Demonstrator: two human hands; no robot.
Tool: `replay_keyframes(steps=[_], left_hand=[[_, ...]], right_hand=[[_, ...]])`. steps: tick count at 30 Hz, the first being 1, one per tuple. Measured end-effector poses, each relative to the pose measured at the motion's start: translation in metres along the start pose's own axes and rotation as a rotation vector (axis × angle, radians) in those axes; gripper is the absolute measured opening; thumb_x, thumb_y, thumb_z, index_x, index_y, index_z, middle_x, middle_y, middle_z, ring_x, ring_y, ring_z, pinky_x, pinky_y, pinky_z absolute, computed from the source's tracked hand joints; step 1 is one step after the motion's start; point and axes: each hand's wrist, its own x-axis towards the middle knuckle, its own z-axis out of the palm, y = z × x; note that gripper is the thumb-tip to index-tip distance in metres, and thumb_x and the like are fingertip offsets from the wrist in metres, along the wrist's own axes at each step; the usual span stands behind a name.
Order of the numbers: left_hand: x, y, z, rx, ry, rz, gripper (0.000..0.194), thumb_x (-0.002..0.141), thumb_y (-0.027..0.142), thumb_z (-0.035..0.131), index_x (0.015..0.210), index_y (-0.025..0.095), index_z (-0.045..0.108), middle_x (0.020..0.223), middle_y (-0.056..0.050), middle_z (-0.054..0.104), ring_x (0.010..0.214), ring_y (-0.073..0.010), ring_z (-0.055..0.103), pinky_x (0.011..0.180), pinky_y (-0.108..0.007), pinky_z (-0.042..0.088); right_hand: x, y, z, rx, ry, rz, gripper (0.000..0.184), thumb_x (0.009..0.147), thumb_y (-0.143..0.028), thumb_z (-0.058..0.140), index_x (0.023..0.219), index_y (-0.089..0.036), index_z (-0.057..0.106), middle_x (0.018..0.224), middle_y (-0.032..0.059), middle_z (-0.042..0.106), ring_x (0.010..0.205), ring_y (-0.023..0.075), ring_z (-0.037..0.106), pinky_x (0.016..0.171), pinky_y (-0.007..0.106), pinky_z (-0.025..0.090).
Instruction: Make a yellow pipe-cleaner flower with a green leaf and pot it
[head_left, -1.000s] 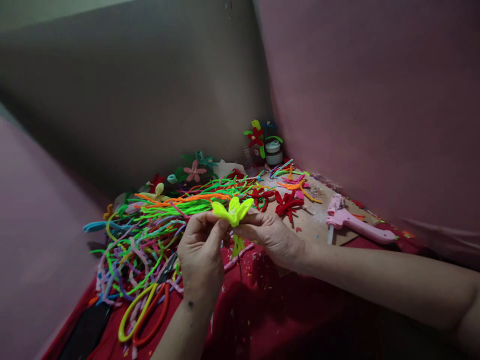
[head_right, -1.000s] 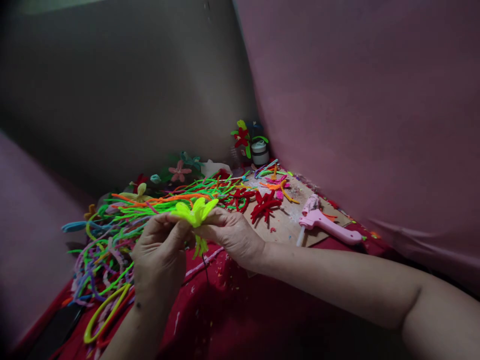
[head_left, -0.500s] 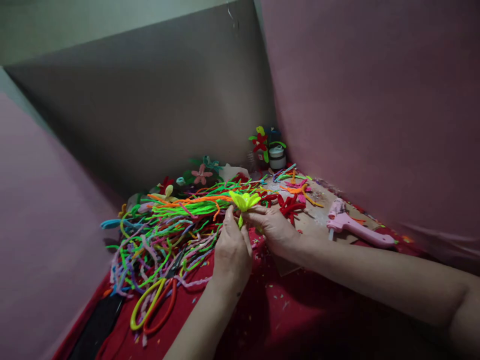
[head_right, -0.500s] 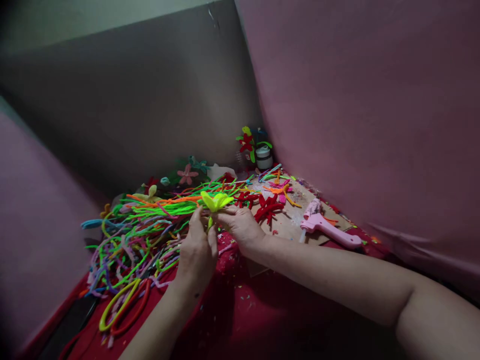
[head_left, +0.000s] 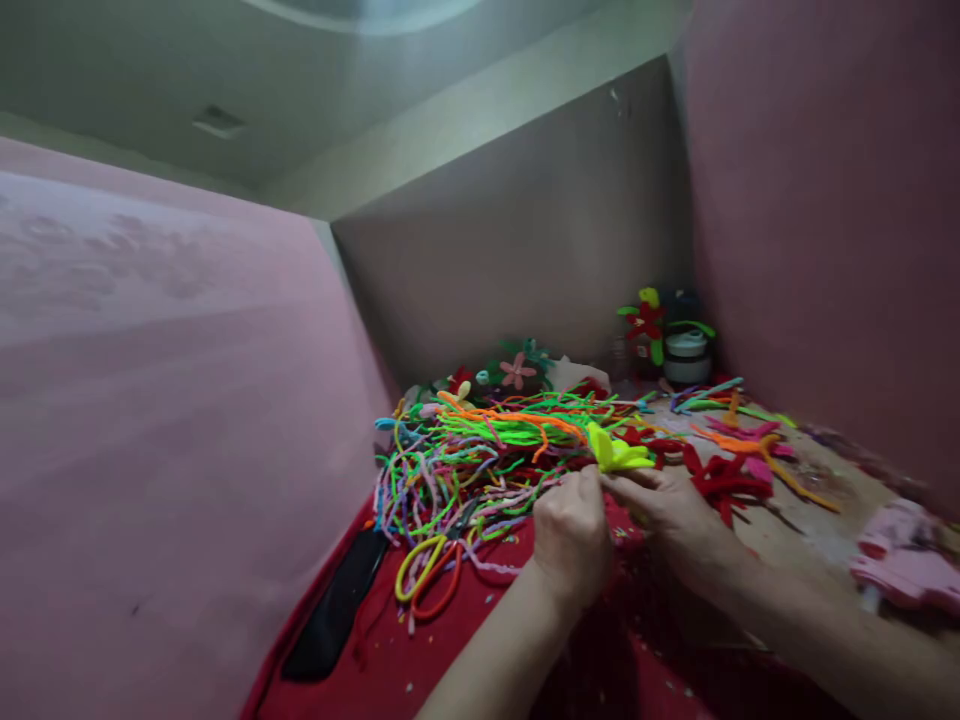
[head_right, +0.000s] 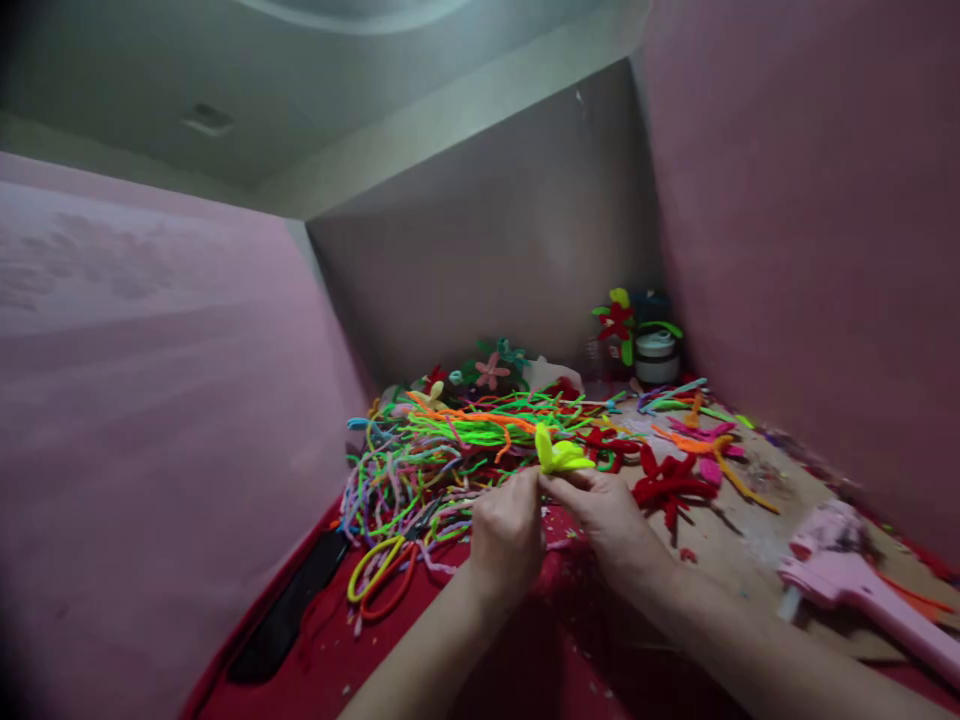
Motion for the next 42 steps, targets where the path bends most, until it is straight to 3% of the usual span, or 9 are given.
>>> replay_keyframes(steps=[6,10,14,21,28,31,35,39,42], left_hand=[[0.001,0.003,-0.005,-0.318,-0.018,-0.204,0.014,0.079,0.016,0.045,0.083,0.019,0.058,0.073,-0.007,0.061,0.069,-0.0188,0.057,0.067,-0.031,0.042],[0.004,0.005,-0.008,-0.642,-0.107,-0.421,0.012,0.08,0.026,0.046,0.072,0.019,0.051,0.057,0.002,0.051,0.044,-0.0099,0.046,0.046,-0.023,0.037],[0.006,0.0,-0.01,-0.957,-0.231,-0.571,0.023,0.073,0.039,0.054,0.069,0.017,0.049,0.05,0.005,0.05,0.031,-0.0048,0.036,0.033,-0.019,0.025],[0.008,-0.006,-0.011,-1.275,-0.315,-0.665,0.032,0.062,0.041,0.068,0.067,0.013,0.054,0.053,0.001,0.056,0.032,-0.0051,0.043,0.034,-0.018,0.033],[0.008,-0.006,-0.011,-1.342,-0.376,-0.71,0.038,0.058,0.044,0.073,0.067,0.01,0.058,0.056,-0.003,0.058,0.039,-0.0089,0.05,0.036,-0.021,0.04],[0.005,-0.003,-0.008,-1.238,-0.28,-0.658,0.032,0.067,0.041,0.068,0.081,0.013,0.057,0.066,-0.002,0.061,0.045,-0.0107,0.054,0.042,-0.022,0.042],[-0.002,0.0,-0.004,-0.399,0.01,-0.184,0.018,0.079,0.029,0.059,0.093,0.018,0.055,0.083,-0.005,0.065,0.073,-0.0165,0.062,0.066,-0.027,0.046],[-0.003,-0.005,-0.001,0.171,0.042,0.132,0.015,0.088,0.02,0.042,0.087,0.016,0.056,0.074,-0.006,0.062,0.067,-0.0176,0.059,0.059,-0.027,0.041],[-0.001,-0.008,0.0,0.228,0.027,0.172,0.017,0.088,0.017,0.04,0.084,0.015,0.057,0.07,-0.005,0.06,0.064,-0.0168,0.057,0.056,-0.026,0.038]], right_hand=[[-0.006,-0.002,0.002,-0.065,-0.002,-0.031,0.021,0.055,-0.033,0.08,0.068,-0.018,0.072,0.057,-0.0013,0.059,0.054,0.0118,0.046,0.062,0.028,0.043],[-0.004,0.005,-0.002,-0.02,0.02,0.051,0.028,0.054,-0.034,0.081,0.074,-0.017,0.071,0.06,-0.0013,0.059,0.052,0.0096,0.045,0.05,0.022,0.036],[0.0,0.009,-0.006,0.058,-0.125,0.137,0.026,0.059,-0.036,0.079,0.074,-0.017,0.07,0.061,0.0001,0.06,0.056,0.012,0.051,0.053,0.023,0.039],[-0.001,0.011,-0.004,0.118,-0.096,0.121,0.022,0.061,-0.032,0.079,0.073,-0.017,0.068,0.06,-0.0013,0.058,0.053,0.0099,0.05,0.051,0.022,0.04],[-0.006,0.009,0.001,0.17,-0.062,0.132,0.022,0.058,-0.027,0.079,0.076,-0.018,0.07,0.065,0.0006,0.064,0.049,0.0092,0.049,0.047,0.022,0.038],[-0.006,0.004,0.005,0.188,0.011,0.107,0.021,0.055,-0.026,0.08,0.07,-0.017,0.07,0.06,-0.0006,0.062,0.052,0.01,0.049,0.047,0.022,0.036],[-0.003,0.004,0.006,0.258,0.033,0.056,0.019,0.056,-0.022,0.077,0.072,-0.018,0.069,0.063,-0.0031,0.062,0.052,0.0077,0.046,0.048,0.021,0.031],[0.0,0.011,-0.001,0.241,0.087,0.065,0.018,0.059,-0.024,0.075,0.074,-0.019,0.069,0.063,-0.0029,0.062,0.055,0.0091,0.047,0.049,0.021,0.03],[0.001,0.013,-0.004,0.226,0.067,0.031,0.019,0.058,-0.025,0.077,0.074,-0.019,0.07,0.065,-0.003,0.063,0.056,0.0091,0.047,0.052,0.022,0.032]])
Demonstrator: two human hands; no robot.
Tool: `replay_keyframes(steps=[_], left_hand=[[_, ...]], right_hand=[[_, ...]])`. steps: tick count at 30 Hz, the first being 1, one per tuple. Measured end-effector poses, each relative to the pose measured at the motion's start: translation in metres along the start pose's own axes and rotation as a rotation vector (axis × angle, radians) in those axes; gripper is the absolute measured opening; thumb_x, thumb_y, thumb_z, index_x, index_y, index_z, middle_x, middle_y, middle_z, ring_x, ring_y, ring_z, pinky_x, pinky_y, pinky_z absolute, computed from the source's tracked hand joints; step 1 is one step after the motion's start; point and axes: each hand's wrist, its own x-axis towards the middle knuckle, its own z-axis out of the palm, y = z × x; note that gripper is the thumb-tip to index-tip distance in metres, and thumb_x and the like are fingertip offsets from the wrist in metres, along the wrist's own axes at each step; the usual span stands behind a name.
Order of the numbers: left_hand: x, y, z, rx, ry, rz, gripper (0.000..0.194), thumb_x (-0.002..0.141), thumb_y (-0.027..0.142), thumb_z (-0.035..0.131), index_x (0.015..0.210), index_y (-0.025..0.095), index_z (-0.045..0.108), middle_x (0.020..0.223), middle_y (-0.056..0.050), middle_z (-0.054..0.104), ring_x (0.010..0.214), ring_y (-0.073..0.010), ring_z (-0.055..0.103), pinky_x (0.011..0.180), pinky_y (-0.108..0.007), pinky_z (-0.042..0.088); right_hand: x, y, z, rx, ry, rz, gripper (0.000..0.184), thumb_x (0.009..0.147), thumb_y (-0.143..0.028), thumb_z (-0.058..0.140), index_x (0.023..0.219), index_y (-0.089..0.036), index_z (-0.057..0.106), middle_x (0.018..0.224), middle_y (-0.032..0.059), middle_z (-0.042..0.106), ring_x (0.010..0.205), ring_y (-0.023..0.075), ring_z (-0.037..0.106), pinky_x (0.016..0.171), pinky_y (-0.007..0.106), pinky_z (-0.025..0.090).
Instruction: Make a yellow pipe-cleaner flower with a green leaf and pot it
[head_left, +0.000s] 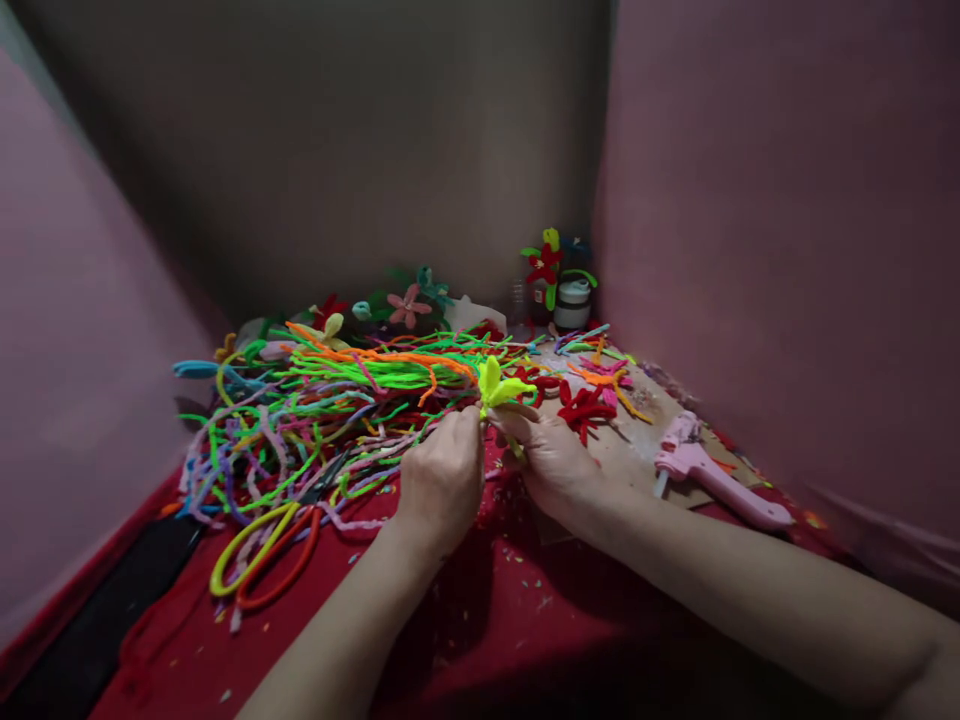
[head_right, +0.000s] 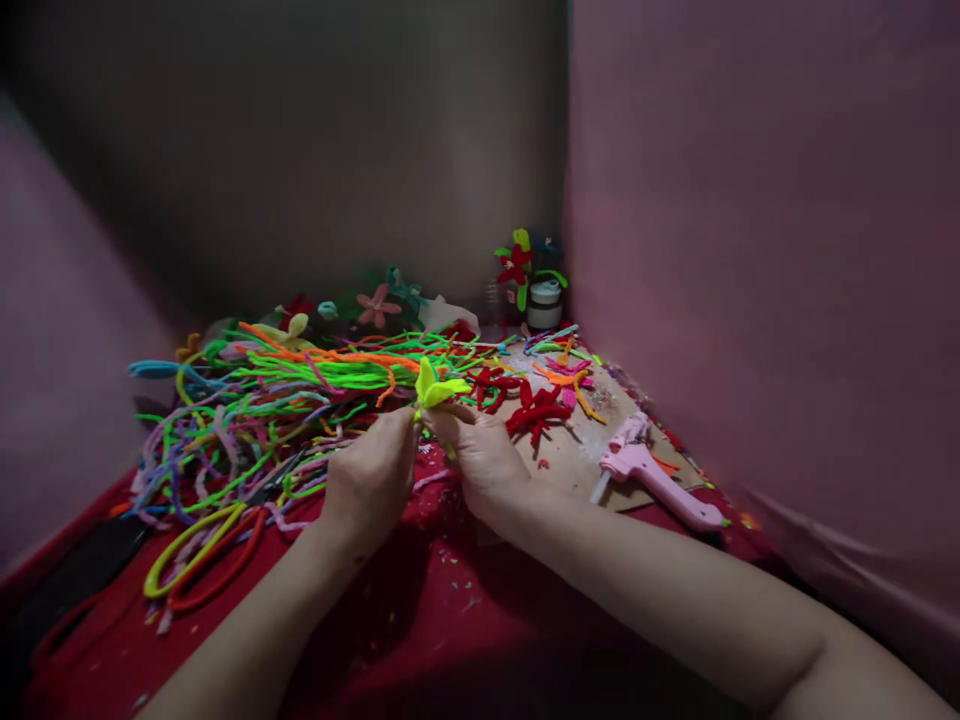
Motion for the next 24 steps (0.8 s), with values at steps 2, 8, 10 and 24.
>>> replay_keyframes(steps=[2,8,10,24], left_hand=[[0.002,0.001,-0.001,-0.178,0.0,-0.066,0.016,0.088,0.018,0.042,0.083,0.016,0.056,0.067,-0.002,0.057,0.059,-0.0136,0.053,0.056,-0.025,0.037],[0.009,0.011,-0.015,-1.006,-0.185,-0.571,0.016,0.084,0.03,0.05,0.076,0.017,0.054,0.051,0.007,0.038,0.041,-0.0063,0.031,0.04,-0.019,0.025],[0.01,0.012,-0.02,-1.241,-0.251,-0.68,0.018,0.082,0.033,0.054,0.072,0.018,0.051,0.049,0.008,0.036,0.038,-0.0052,0.026,0.037,-0.019,0.022],[0.003,0.007,-0.007,-0.338,-0.033,-0.22,0.011,0.081,0.025,0.051,0.083,0.019,0.061,0.073,-0.004,0.061,0.063,-0.0169,0.056,0.058,-0.025,0.038]], right_hand=[[0.0,-0.001,0.001,0.018,-0.033,-0.008,0.021,0.056,-0.026,0.079,0.074,-0.019,0.071,0.066,-0.0028,0.064,0.058,0.0098,0.049,0.057,0.024,0.035],[-0.001,-0.007,0.006,-0.008,-0.091,0.008,0.02,0.054,-0.025,0.08,0.072,-0.019,0.071,0.067,-0.0016,0.064,0.061,0.0104,0.05,0.062,0.025,0.038],[-0.001,-0.007,0.006,0.021,-0.126,0.014,0.017,0.055,-0.025,0.08,0.069,-0.019,0.071,0.064,-0.0022,0.063,0.059,0.0095,0.048,0.06,0.024,0.037],[0.006,0.0,-0.003,0.011,-0.052,0.058,0.019,0.057,-0.022,0.077,0.074,-0.017,0.07,0.066,-0.0017,0.062,0.054,0.0081,0.043,0.049,0.022,0.026]])
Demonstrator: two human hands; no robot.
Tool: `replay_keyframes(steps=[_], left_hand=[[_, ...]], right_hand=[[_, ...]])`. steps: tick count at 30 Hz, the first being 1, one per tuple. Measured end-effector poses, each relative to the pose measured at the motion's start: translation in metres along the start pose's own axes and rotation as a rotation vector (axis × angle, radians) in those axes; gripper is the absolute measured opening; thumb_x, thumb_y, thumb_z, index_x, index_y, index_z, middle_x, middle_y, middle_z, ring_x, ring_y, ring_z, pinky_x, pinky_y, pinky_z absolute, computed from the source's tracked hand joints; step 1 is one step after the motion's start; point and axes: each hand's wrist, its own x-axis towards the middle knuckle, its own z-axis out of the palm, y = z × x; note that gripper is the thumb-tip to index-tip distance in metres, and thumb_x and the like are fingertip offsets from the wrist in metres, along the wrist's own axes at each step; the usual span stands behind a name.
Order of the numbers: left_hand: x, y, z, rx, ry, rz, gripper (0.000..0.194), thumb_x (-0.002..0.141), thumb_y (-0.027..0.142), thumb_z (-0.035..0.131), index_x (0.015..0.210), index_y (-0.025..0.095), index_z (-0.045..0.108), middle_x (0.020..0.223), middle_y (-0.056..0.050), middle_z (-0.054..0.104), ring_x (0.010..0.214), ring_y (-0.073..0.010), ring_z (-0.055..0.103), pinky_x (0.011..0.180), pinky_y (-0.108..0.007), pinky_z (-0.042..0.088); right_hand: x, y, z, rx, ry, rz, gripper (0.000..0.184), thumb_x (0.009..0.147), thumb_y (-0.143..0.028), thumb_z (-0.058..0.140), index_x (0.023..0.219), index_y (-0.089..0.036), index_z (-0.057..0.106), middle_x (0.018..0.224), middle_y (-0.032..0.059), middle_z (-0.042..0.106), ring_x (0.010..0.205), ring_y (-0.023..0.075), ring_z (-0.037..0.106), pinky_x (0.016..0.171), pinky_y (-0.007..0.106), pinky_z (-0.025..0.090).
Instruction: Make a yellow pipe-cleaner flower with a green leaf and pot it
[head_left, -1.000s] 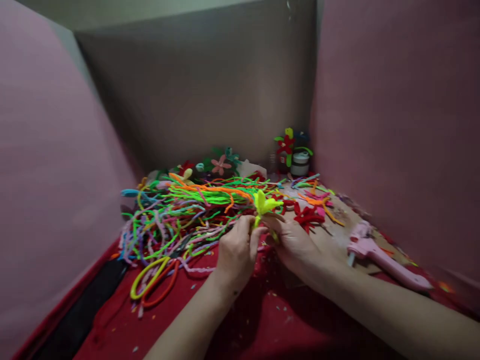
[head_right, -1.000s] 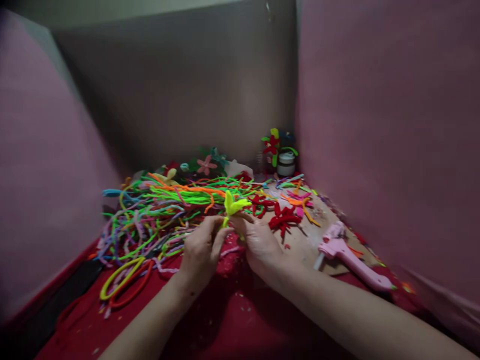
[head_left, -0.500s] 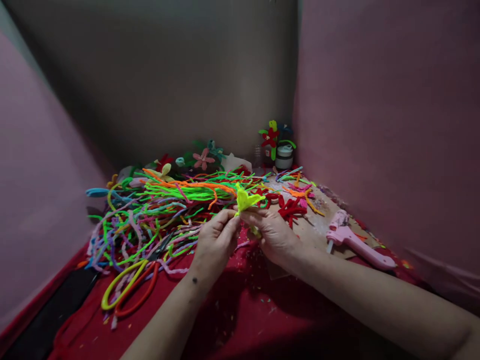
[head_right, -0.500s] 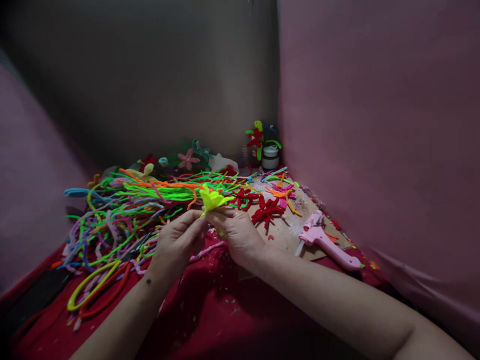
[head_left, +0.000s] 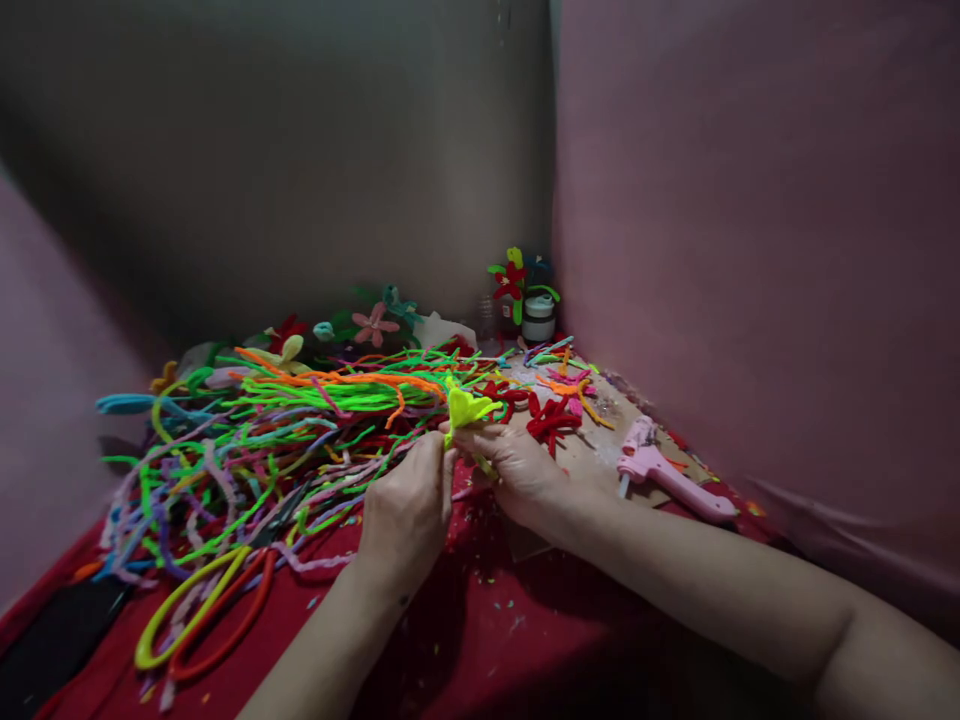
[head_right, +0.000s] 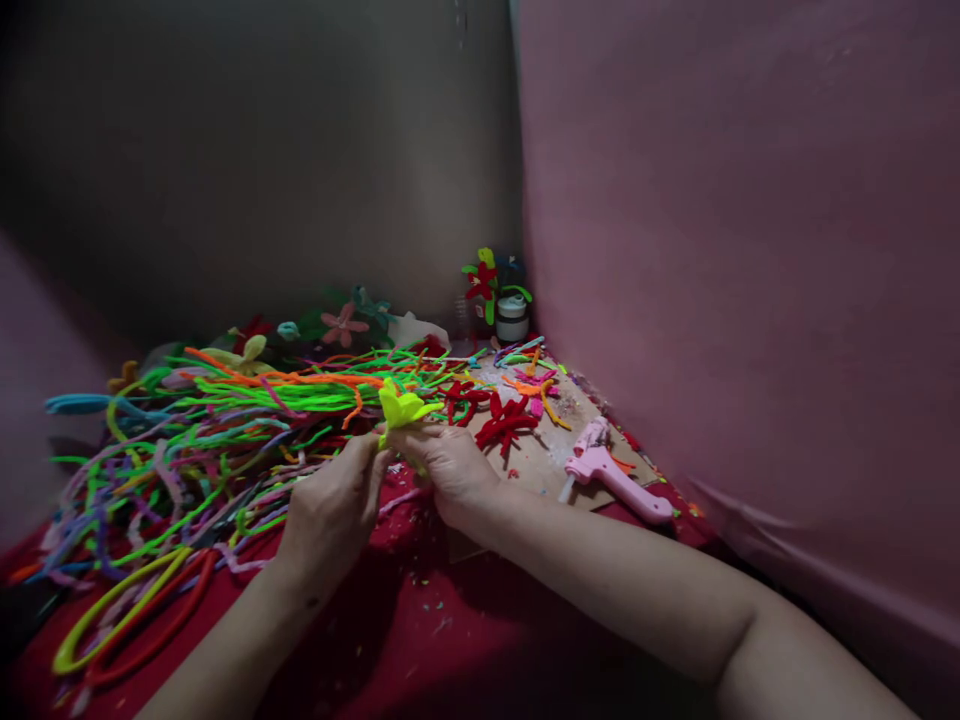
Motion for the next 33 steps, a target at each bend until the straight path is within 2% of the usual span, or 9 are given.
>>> replay_keyframes(steps=[3,10,15,17,21,25,28,31,33], left_hand=[[0.003,0.002,-0.005,-0.182,-0.056,-0.105,0.013,0.083,0.027,0.05,0.078,0.019,0.06,0.061,0.001,0.053,0.053,-0.0121,0.047,0.051,-0.022,0.034],[0.01,0.012,-0.022,-0.936,-0.303,-0.575,0.022,0.079,0.035,0.059,0.069,0.018,0.049,0.047,0.008,0.036,0.035,-0.0042,0.024,0.035,-0.017,0.022],[0.009,0.011,-0.023,-1.269,-0.408,-0.671,0.021,0.078,0.033,0.061,0.074,0.018,0.047,0.049,0.011,0.034,0.035,-0.0011,0.014,0.032,-0.013,0.022],[0.009,0.01,-0.021,-1.289,-0.406,-0.679,0.021,0.079,0.033,0.061,0.074,0.019,0.046,0.049,0.011,0.033,0.035,-0.001,0.013,0.031,-0.013,0.023],[0.008,0.01,-0.018,-1.145,-0.399,-0.653,0.031,0.076,0.043,0.062,0.069,0.017,0.046,0.047,0.009,0.035,0.033,-0.0022,0.025,0.031,-0.014,0.027],[0.006,0.013,-0.02,-1.125,-0.308,-0.682,0.028,0.077,0.039,0.062,0.069,0.017,0.048,0.046,0.01,0.033,0.032,-0.0008,0.022,0.031,-0.012,0.022],[0.006,0.013,-0.022,-1.172,-0.291,-0.699,0.028,0.078,0.038,0.061,0.068,0.017,0.047,0.045,0.01,0.033,0.032,-0.0006,0.022,0.032,-0.012,0.024],[0.009,0.012,-0.024,-1.188,-0.259,-0.709,0.028,0.076,0.038,0.063,0.068,0.017,0.047,0.044,0.01,0.032,0.031,-0.0014,0.021,0.031,-0.013,0.024],[0.01,0.011,-0.026,-1.18,-0.204,-0.733,0.03,0.074,0.037,0.066,0.066,0.017,0.045,0.043,0.01,0.032,0.031,-0.0014,0.021,0.031,-0.013,0.024]], right_hand=[[-0.003,-0.003,0.002,-0.027,-0.024,-0.02,0.022,0.058,-0.022,0.076,0.079,-0.019,0.07,0.065,-0.0038,0.059,0.051,0.0059,0.038,0.047,0.021,0.022],[-0.012,-0.013,0.01,-0.14,-0.107,-0.039,0.02,0.059,-0.026,0.076,0.076,-0.016,0.071,0.066,-0.0026,0.06,0.05,0.0045,0.034,0.047,0.021,0.023],[-0.008,-0.011,0.006,-0.036,-0.145,-0.005,0.02,0.059,-0.028,0.076,0.074,-0.017,0.068,0.063,-0.0041,0.055,0.051,0.005,0.036,0.046,0.02,0.021],[-0.008,-0.01,0.007,-0.007,-0.132,0.025,0.021,0.057,-0.028,0.077,0.072,-0.016,0.067,0.061,-0.0045,0.053,0.052,0.0052,0.037,0.045,0.02,0.02],[-0.009,-0.013,0.009,-0.058,-0.074,0.019,0.023,0.054,-0.03,0.078,0.068,-0.016,0.066,0.058,-0.0048,0.053,0.05,0.0058,0.035,0.045,0.021,0.019],[-0.012,-0.02,0.012,-0.18,-0.165,-0.092,0.024,0.056,-0.036,0.077,0.069,-0.018,0.069,0.058,-0.0048,0.051,0.054,0.0076,0.036,0.051,0.022,0.027],[-0.011,-0.022,0.013,-0.227,-0.255,-0.101,0.025,0.059,-0.04,0.075,0.071,-0.02,0.07,0.061,-0.0041,0.053,0.06,0.0095,0.043,0.06,0.023,0.036],[-0.011,-0.021,0.011,-0.289,-0.329,-0.067,0.034,0.062,-0.041,0.074,0.089,-0.021,0.07,0.076,-0.0014,0.06,0.071,0.0122,0.053,0.07,0.026,0.042],[-0.019,-0.025,0.007,-0.459,-0.284,-0.058,0.047,0.063,-0.038,0.074,0.106,-0.022,0.066,0.085,0.0011,0.063,0.075,0.0143,0.056,0.071,0.028,0.045]])
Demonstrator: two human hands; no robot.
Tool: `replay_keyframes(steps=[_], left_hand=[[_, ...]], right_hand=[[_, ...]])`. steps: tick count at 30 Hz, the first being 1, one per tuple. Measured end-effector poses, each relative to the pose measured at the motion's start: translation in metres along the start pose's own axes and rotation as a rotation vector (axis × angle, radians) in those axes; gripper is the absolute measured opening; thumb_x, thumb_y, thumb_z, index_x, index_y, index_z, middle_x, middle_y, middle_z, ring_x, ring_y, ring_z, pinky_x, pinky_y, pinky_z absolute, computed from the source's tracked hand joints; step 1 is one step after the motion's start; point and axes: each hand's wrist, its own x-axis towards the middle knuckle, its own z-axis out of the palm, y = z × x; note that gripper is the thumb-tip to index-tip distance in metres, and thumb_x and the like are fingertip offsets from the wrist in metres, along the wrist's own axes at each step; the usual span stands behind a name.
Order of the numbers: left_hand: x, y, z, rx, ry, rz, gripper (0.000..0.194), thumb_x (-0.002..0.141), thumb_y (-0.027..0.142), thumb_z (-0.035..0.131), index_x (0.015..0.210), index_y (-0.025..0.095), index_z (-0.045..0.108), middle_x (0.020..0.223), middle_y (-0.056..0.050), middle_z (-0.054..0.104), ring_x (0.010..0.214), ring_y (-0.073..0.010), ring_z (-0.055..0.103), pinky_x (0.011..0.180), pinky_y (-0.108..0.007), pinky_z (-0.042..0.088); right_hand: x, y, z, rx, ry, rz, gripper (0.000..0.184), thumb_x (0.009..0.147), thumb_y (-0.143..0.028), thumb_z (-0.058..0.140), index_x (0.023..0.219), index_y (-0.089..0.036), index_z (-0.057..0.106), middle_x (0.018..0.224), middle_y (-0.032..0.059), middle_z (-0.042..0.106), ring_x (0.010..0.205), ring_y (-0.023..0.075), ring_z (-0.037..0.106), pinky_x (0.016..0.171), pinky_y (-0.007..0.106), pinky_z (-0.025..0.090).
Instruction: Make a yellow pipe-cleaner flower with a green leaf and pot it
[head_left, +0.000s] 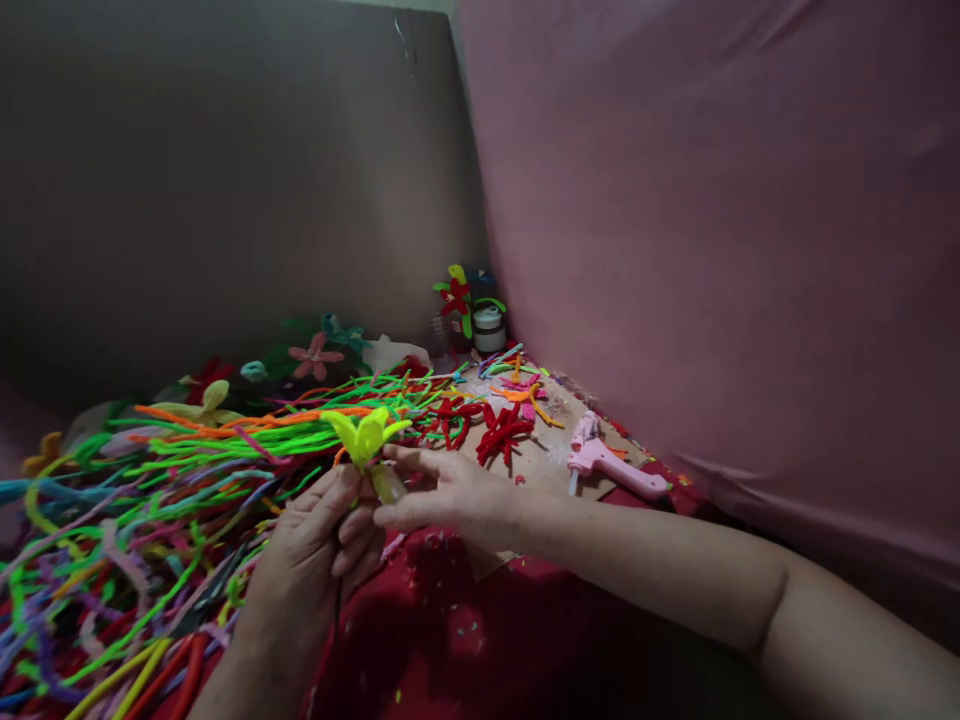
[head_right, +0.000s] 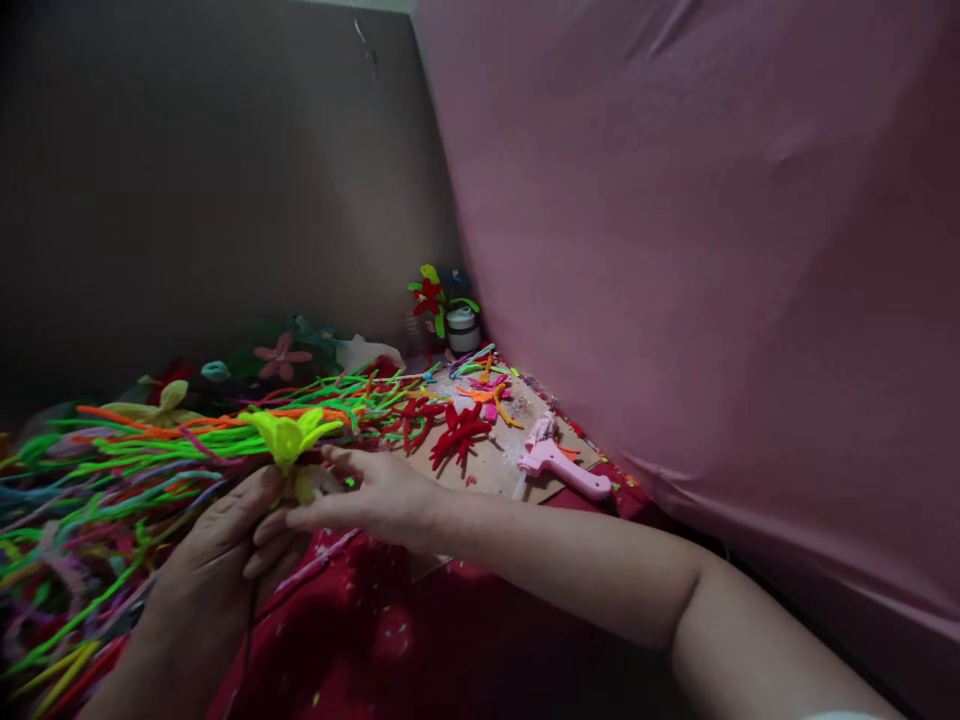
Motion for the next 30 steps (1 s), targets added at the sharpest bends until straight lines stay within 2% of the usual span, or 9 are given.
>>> replay_keyframes(steps=[3,5,7,9,11,13,16,26,30], left_hand=[[-0.001,0.004,0.0,-0.013,0.029,0.03,0.034,0.071,0.039,0.069,0.063,0.017,0.044,0.044,0.01,0.032,0.031,-0.001,0.023,0.031,-0.012,0.024],[-0.003,0.005,0.0,-0.004,0.021,0.059,0.033,0.071,0.04,0.068,0.063,0.016,0.046,0.045,0.009,0.031,0.032,-0.0008,0.023,0.031,-0.011,0.022],[-0.005,0.004,0.002,0.007,0.011,0.073,0.031,0.072,0.04,0.067,0.064,0.016,0.049,0.045,0.009,0.031,0.031,-0.0007,0.023,0.03,-0.011,0.02],[-0.006,0.003,0.003,0.006,-0.002,0.071,0.032,0.073,0.04,0.066,0.063,0.017,0.048,0.044,0.009,0.031,0.031,-0.0007,0.022,0.03,-0.012,0.02],[-0.008,0.002,0.005,0.008,-0.017,0.058,0.034,0.073,0.039,0.066,0.06,0.017,0.044,0.043,0.009,0.031,0.03,-0.001,0.023,0.03,-0.012,0.022],[-0.009,0.001,0.007,0.02,-0.024,0.055,0.036,0.072,0.038,0.067,0.059,0.017,0.041,0.043,0.009,0.032,0.031,-0.0012,0.024,0.031,-0.012,0.023],[-0.01,0.003,0.008,0.035,-0.023,0.067,0.036,0.072,0.039,0.067,0.06,0.017,0.042,0.044,0.009,0.032,0.031,-0.0011,0.024,0.031,-0.012,0.024],[-0.009,0.004,0.0,-0.028,-0.073,0.079,0.03,0.079,0.036,0.06,0.064,0.017,0.043,0.046,0.01,0.031,0.031,-0.0005,0.021,0.031,-0.011,0.02],[-0.006,0.001,-0.006,-0.027,-0.146,0.087,0.031,0.08,0.036,0.059,0.063,0.017,0.041,0.045,0.009,0.032,0.032,-0.0015,0.023,0.031,-0.013,0.022]], right_hand=[[-0.031,-0.015,-0.015,-0.382,0.107,0.011,0.053,0.069,-0.034,0.07,0.119,-0.021,0.059,0.093,0.0055,0.064,0.075,0.0169,0.058,0.066,0.031,0.047],[-0.063,-0.026,-0.036,-0.673,0.18,-0.144,0.039,0.076,-0.025,0.062,0.114,-0.021,0.063,0.111,0.0083,0.06,0.093,0.0198,0.057,0.079,0.034,0.047],[-0.097,-0.031,-0.064,-0.995,0.328,-0.251,0.038,0.079,-0.015,0.052,0.115,-0.023,0.062,0.117,0.0085,0.057,0.106,0.0222,0.052,0.092,0.04,0.041],[-0.126,-0.027,-0.094,-1.321,0.519,-0.172,0.041,0.078,-0.014,0.05,0.117,-0.019,0.06,0.115,0.0133,0.058,0.107,0.0272,0.05,0.092,0.047,0.04],[-0.145,-0.017,-0.12,-1.515,0.612,-0.019,0.044,0.079,-0.018,0.051,0.121,-0.013,0.057,0.112,0.0181,0.058,0.101,0.0312,0.05,0.089,0.051,0.04],[-0.153,-0.007,-0.136,-1.556,0.569,0.043,0.046,0.082,-0.02,0.048,0.127,-0.01,0.051,0.107,0.0179,0.06,0.095,0.0291,0.051,0.086,0.048,0.043],[-0.151,0.0,-0.145,-1.532,0.552,0.01,0.045,0.087,-0.02,0.041,0.131,-0.013,0.047,0.108,0.0159,0.059,0.096,0.0262,0.052,0.086,0.043,0.045],[-0.127,-0.01,-0.16,-1.571,0.521,-0.035,0.034,0.083,-0.015,0.046,0.113,-0.016,0.063,0.105,0.0144,0.062,0.096,0.0251,0.054,0.086,0.04,0.045],[-0.116,-0.017,-0.145,-1.697,0.519,-0.087,0.031,0.076,-0.011,0.052,0.104,-0.011,0.066,0.108,0.018,0.06,0.095,0.0289,0.052,0.084,0.045,0.044]])
